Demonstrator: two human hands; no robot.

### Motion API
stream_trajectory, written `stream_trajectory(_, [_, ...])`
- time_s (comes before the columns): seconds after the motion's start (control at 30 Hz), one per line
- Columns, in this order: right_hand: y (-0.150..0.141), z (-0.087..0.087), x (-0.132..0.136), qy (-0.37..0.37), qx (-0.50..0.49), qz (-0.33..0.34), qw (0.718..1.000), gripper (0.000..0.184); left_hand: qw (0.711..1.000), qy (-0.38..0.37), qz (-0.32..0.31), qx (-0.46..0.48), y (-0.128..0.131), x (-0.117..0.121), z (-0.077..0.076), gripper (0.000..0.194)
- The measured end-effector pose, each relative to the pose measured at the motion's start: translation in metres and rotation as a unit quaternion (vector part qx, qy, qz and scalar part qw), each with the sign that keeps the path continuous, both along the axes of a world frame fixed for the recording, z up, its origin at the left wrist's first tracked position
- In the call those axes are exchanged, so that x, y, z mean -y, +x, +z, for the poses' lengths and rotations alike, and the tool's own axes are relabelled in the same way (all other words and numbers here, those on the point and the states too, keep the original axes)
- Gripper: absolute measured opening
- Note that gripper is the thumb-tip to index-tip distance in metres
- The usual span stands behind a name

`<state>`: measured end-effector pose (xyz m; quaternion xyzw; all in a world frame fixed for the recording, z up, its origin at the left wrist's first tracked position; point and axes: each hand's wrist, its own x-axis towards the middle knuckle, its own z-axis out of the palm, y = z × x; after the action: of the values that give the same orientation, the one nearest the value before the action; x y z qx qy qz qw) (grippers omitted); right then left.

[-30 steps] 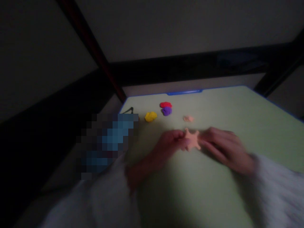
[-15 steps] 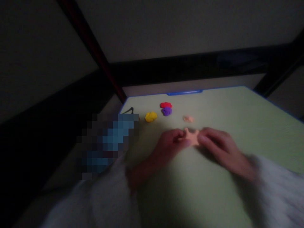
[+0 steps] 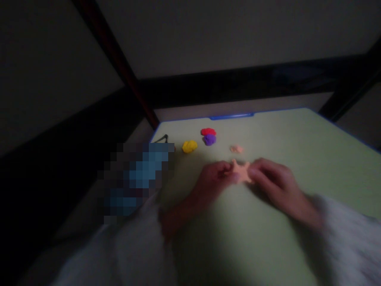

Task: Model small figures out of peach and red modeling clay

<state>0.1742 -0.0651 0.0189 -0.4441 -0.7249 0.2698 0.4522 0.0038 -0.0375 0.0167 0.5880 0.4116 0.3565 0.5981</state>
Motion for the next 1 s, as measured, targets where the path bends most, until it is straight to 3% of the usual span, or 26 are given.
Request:
stream_trajectory(0.4, [-0.0006,0.001,-0.0009,-0.092,-0.103,0.013,0.99,0.031,1.0,0.001,0.017,0.019,0.0002,0.0008,0.0019,0.017])
stream_trajectory(0.6, [-0.0031,-0.0005,-0.0047,-0.146,-0.126,0.01,0.981,0.023,0.999,0.024,0.024,-0.003,0.0,0.0,-0.0017,0.017])
stream_trajectory(1.0, [-0.0022,-0.0015,-0.0062,-0.175,-0.127,0.002,0.976,0.021,0.997,0.069,0.029,-0.032,-0.0004,-0.0031,-0.0069,0.017])
